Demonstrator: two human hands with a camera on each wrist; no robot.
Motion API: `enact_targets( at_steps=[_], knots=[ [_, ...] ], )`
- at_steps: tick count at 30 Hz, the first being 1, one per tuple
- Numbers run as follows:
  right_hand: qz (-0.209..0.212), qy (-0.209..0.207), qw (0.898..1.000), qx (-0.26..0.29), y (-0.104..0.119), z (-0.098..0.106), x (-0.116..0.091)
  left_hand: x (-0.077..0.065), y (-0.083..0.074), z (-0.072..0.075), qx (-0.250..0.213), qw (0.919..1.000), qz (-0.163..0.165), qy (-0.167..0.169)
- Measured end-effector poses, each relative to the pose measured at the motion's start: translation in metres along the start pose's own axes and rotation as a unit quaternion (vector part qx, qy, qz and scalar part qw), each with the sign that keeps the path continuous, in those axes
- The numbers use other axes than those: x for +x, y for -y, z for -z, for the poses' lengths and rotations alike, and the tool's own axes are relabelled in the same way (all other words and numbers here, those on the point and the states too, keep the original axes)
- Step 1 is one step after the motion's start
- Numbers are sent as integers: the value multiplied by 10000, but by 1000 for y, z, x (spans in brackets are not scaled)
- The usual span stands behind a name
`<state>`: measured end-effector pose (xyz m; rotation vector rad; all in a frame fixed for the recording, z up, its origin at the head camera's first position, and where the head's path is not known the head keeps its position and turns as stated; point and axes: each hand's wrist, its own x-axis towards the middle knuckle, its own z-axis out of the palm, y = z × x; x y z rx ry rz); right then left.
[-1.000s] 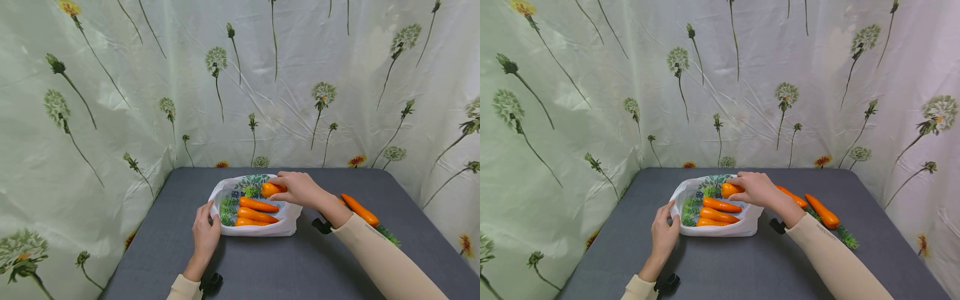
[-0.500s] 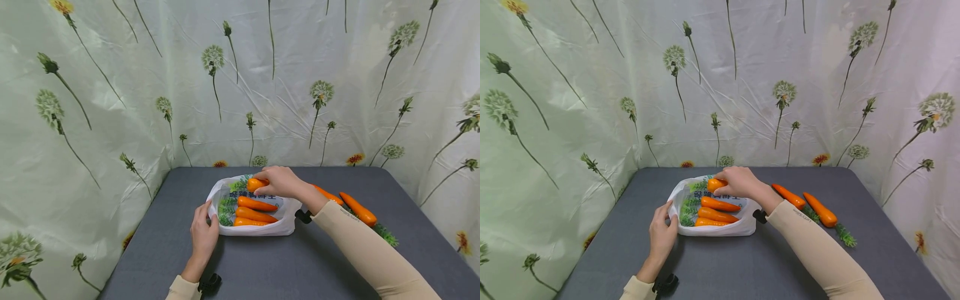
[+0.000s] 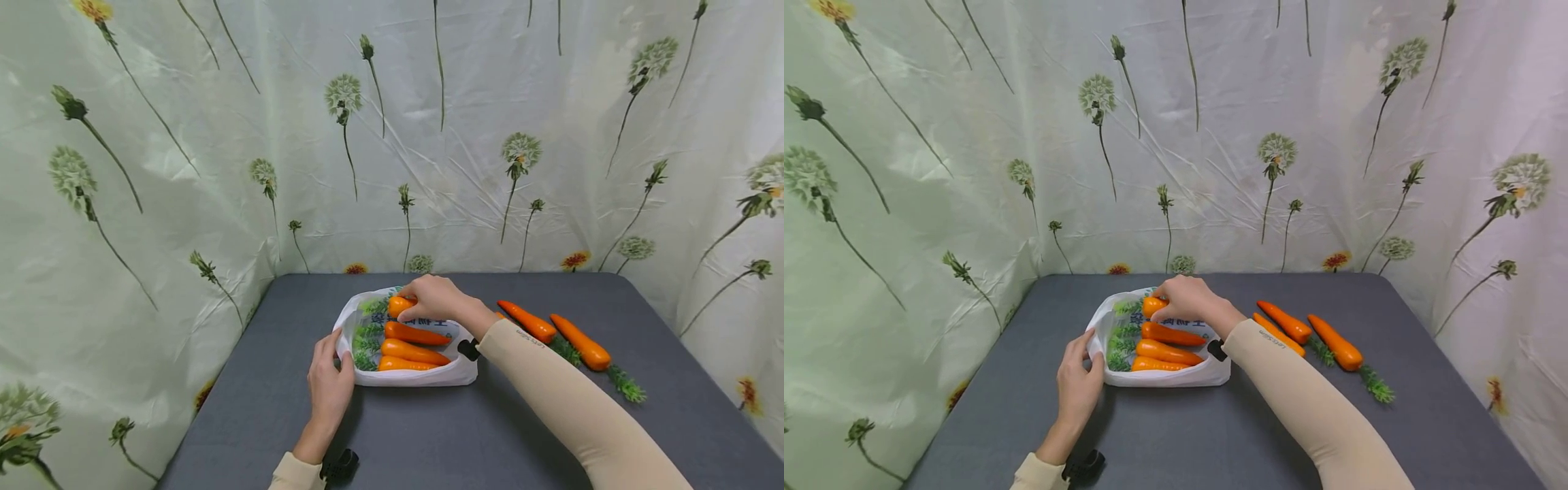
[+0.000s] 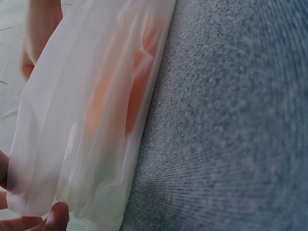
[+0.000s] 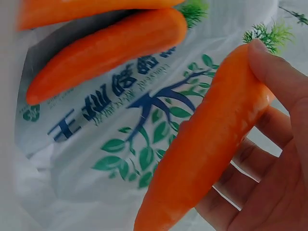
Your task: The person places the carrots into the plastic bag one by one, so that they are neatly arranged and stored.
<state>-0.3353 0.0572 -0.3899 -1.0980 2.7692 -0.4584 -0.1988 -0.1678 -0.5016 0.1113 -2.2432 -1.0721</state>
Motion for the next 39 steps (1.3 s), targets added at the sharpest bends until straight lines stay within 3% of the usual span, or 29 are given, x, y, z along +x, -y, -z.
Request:
enact_targets(
  at_steps=[8, 15, 23, 31, 39],
  knots=[
    [-436, 195, 9988, 129, 0, -18, 19, 0, 2, 3, 4, 10000, -67, -3],
    [-712, 201, 9972, -65, -2, -33, 29, 0, 1, 4, -27, 10000, -48, 27],
    [-677, 281, 9972, -124, -8, -43, 35, 0, 0, 4, 25, 10000, -9, 21],
    [-801, 296, 9961, 208, -15, -50, 31, -2, -1, 2, 17, 10000, -51, 30],
    [-637, 461, 9964, 328, -17, -51, 30, -2, 0, 2, 23, 9999, -125, -7]
  ],
)
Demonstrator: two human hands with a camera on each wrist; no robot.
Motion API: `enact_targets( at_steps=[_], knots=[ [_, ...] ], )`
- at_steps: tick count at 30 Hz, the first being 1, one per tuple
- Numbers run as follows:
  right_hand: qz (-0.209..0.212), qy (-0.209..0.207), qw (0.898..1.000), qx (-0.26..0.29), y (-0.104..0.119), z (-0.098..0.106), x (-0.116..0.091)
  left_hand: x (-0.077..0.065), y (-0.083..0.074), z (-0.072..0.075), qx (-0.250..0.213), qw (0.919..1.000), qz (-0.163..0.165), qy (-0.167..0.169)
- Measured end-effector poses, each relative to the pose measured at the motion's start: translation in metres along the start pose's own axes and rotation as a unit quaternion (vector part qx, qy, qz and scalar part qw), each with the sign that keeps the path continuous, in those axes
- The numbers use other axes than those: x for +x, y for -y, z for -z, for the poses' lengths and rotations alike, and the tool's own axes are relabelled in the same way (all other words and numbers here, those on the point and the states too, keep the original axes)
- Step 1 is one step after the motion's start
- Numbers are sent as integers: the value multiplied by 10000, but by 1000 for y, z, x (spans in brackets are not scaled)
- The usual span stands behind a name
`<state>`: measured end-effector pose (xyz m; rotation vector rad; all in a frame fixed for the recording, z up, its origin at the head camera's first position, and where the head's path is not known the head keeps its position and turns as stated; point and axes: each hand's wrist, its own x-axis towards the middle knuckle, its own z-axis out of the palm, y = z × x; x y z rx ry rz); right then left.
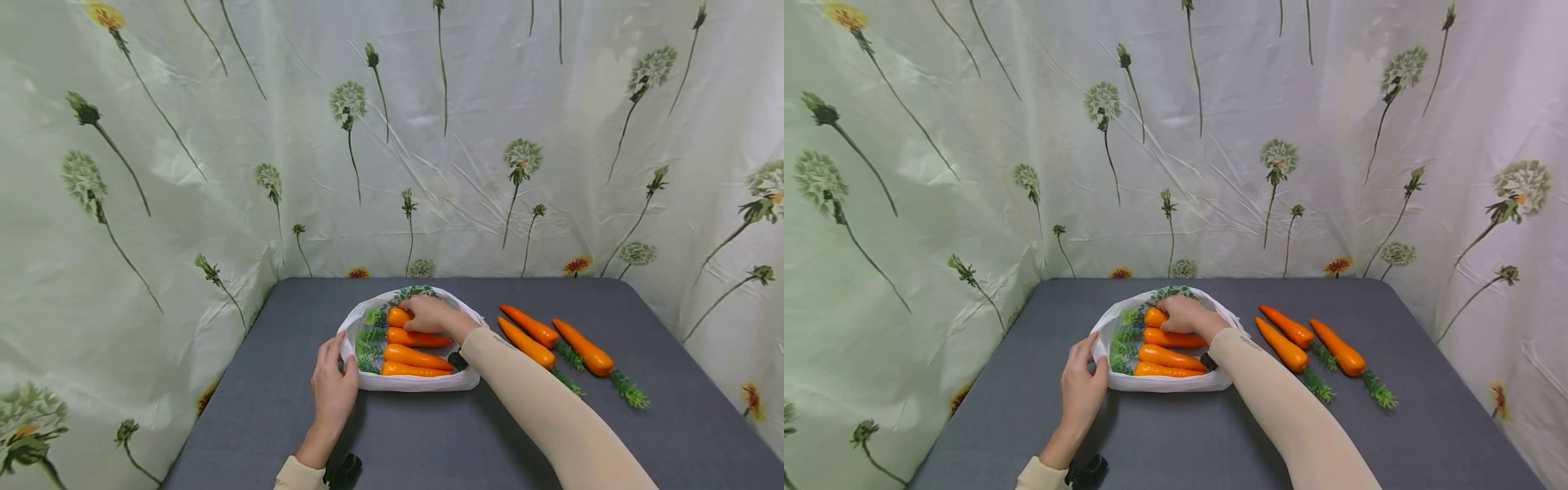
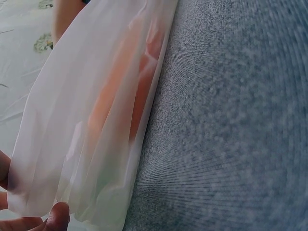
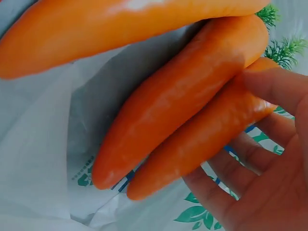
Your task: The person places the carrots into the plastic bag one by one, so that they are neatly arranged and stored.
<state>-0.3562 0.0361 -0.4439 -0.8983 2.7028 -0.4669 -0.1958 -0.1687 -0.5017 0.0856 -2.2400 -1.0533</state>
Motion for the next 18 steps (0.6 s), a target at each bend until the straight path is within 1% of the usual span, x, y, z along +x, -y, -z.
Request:
enact_targets(
  at_steps=[3, 6, 9, 13, 18],
  knots=[
    [94, 13, 9999, -67, -2, -2, 0, -1, 0, 0, -20, 10000, -26, 24],
    [130, -16, 9996, -262, -5, -4, 0, -1, 0, 0, -18, 10000, -58, 32],
    [64, -23, 9993, -366, -7, -7, 1, -1, 0, 0, 5, 10000, -82, 27],
    [13, -99, 9994, -334, -8, -9, 1, -1, -1, 0, -1, 10000, -64, 50],
    [104, -220, 9990, -369, -5, -8, -1, -1, 0, 0, -37, 10000, -63, 42]
  ],
)
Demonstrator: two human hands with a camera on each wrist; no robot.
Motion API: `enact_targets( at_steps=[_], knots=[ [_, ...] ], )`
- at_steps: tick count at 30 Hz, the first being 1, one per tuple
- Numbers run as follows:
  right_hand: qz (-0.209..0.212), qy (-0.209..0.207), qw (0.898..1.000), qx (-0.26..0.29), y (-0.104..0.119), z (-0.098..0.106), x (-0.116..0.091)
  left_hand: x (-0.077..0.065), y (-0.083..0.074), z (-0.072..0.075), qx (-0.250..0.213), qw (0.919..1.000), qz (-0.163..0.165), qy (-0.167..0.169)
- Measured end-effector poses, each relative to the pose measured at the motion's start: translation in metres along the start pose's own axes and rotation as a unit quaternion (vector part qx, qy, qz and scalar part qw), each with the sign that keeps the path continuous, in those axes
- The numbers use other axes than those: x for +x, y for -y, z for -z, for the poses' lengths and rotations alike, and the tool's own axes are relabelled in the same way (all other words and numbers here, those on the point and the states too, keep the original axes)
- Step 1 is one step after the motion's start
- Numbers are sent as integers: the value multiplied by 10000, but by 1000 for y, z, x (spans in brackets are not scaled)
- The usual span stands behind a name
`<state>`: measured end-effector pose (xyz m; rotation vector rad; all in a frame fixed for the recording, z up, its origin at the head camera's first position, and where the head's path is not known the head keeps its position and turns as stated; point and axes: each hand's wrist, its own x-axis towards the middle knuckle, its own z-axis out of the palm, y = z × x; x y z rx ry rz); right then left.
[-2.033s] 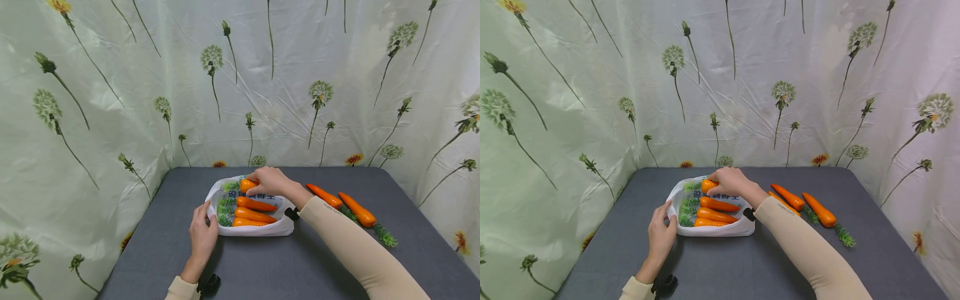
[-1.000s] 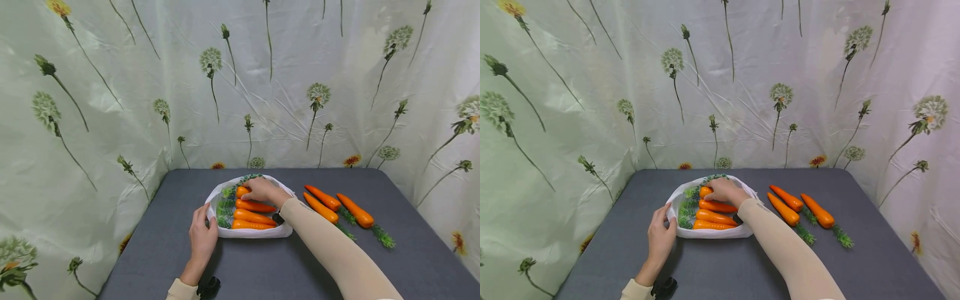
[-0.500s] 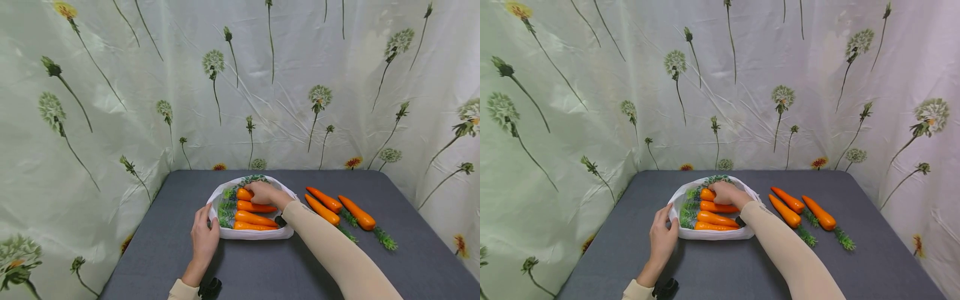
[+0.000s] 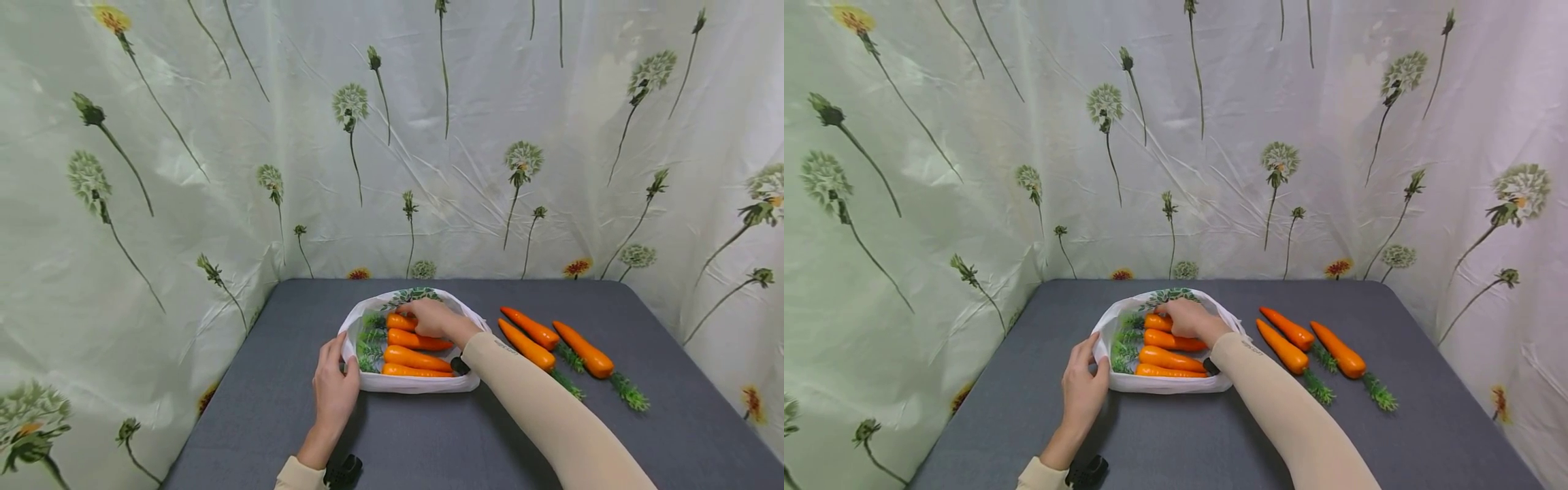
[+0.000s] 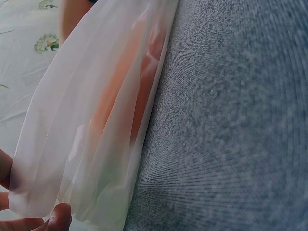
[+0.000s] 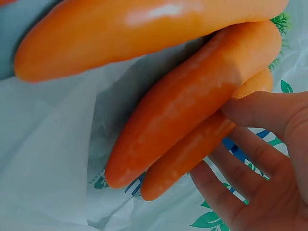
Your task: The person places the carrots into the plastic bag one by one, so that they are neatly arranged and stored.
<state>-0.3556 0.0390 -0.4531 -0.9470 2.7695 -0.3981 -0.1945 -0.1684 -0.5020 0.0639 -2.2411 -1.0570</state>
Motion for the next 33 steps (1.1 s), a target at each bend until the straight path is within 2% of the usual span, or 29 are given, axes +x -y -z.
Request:
enact_targets(
  at_steps=[9, 14, 19, 23, 27, 33],
  knots=[
    [105, -184, 9997, -132, 7, 8, -7, 0, 3, -1, 46, 9999, -98, -65],
    [14, -304, 9993, -224, 12, 17, -13, 0, 3, -1, 26, 9998, -187, -83],
    [-18, -344, 9993, -117, 13, 29, -19, 0, 3, 0, 8, 9998, -195, -89],
    [-76, -392, 9991, 170, 12, 36, -27, 0, 2, 1, -8, 9999, -155, -63],
    [-222, -612, 9968, 456, 10, 43, -36, 1, 2, 0, 37, 9999, -121, -25],
    [-366, -1107, 9918, 527, 2, 54, -51, 2, 1, -1, 56, 9999, -111, 22]
  ],
)
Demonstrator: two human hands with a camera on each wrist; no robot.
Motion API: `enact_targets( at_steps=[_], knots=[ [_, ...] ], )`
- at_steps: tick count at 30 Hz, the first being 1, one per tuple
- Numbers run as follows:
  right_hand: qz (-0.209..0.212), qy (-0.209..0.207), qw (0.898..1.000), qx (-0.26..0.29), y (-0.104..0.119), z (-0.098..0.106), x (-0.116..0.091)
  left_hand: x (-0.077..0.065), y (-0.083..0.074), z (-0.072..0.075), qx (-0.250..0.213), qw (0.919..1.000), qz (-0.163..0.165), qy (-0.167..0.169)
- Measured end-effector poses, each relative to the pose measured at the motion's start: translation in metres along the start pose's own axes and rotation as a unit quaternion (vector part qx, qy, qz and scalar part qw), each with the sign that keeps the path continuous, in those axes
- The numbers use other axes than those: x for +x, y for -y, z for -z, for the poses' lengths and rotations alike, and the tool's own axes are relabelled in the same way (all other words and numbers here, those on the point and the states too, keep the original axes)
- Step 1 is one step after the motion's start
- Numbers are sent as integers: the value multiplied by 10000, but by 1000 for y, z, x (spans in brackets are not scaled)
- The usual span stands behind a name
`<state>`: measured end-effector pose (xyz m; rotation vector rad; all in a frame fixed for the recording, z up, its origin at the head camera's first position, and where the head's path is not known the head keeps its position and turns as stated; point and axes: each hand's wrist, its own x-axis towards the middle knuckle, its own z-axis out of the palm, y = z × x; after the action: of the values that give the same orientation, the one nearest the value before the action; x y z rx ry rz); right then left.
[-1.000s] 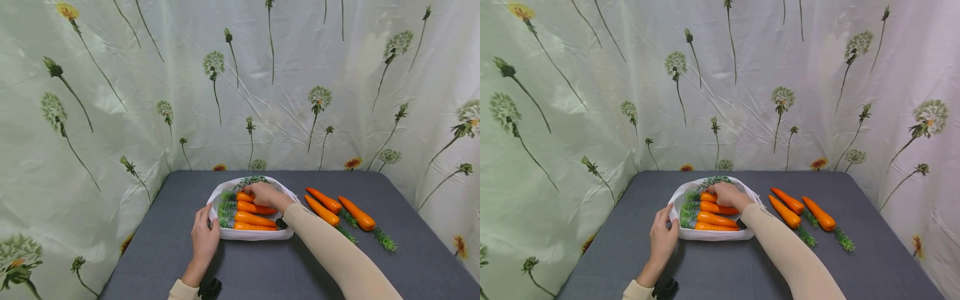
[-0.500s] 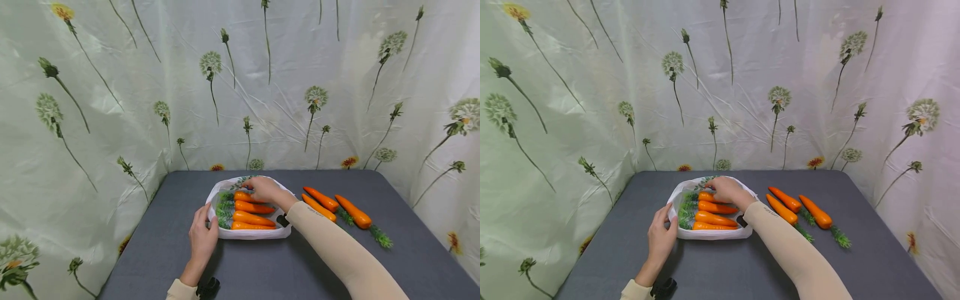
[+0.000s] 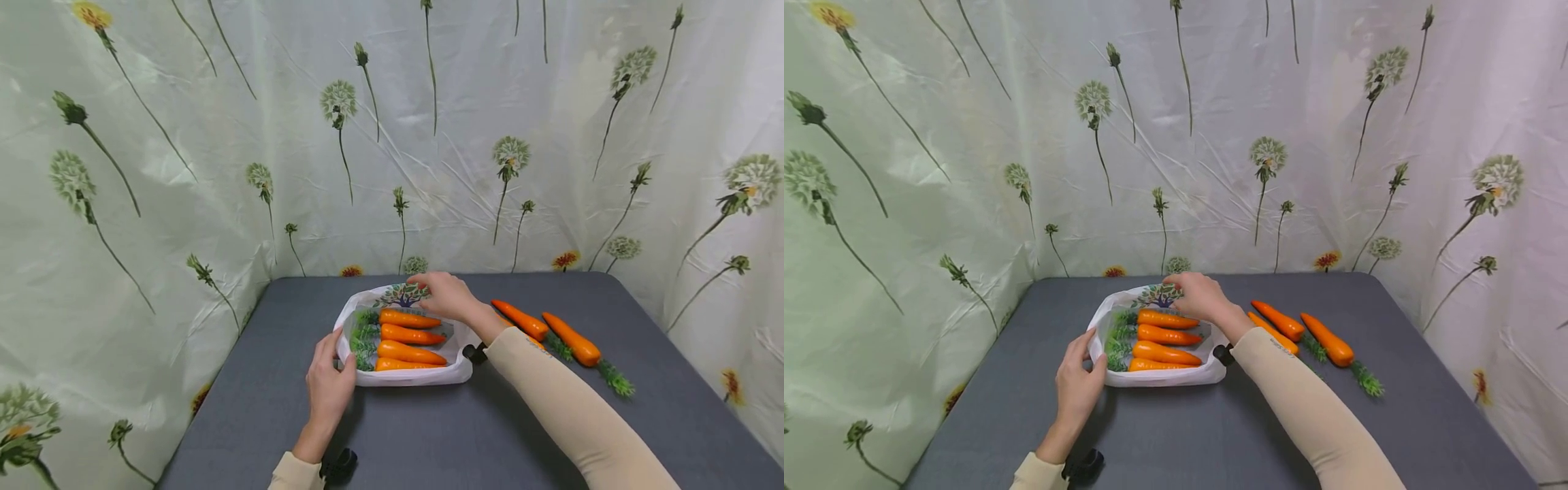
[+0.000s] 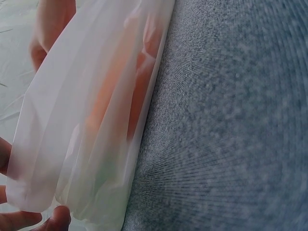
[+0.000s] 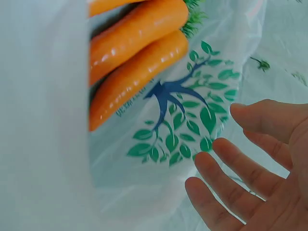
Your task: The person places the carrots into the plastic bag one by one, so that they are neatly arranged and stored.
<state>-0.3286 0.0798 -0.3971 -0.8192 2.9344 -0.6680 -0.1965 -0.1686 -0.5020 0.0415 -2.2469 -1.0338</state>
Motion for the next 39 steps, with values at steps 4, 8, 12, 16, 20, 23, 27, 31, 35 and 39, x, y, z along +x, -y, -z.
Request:
enact_targets(
  at_steps=[4, 8, 12, 16, 20, 23, 27, 31, 35, 39],
  knots=[
    [-42, -245, 9995, 191, -8, 8, -6, 0, 0, 1, -8, 10000, -52, -29],
    [-91, -436, 9982, 406, -15, 16, -15, 0, 0, 1, 17, 10000, -14, 1],
    [-174, -612, 9961, 610, -21, 25, -26, 0, 0, 1, 19, 10000, 66, 71],
    [-279, -813, 9941, 658, -29, 31, -36, 0, 0, 0, -16, 9999, 125, 117],
    [-376, -937, 9931, 599, -40, 34, -48, 0, 0, 0, -10, 9999, 110, 102],
    [-501, -968, 9925, 547, -48, 35, -58, 0, 0, -1, -3, 9999, 73, 76],
    [-723, -1002, 9911, 497, -61, 35, -71, 0, 0, -1, 8, 9999, 89, 89],
    [-862, -1059, 9898, 402, -72, 32, -84, 0, -1, 0, 11, 9998, 140, 133],
    [-934, -1123, 9887, 322, -83, 29, -97, -1, 0, 0, 13, 9998, 128, 127],
    [-1019, -1134, 9877, 333, -93, 26, -111, -1, 0, -1, 22, 9999, 99, 97]
  ],
)
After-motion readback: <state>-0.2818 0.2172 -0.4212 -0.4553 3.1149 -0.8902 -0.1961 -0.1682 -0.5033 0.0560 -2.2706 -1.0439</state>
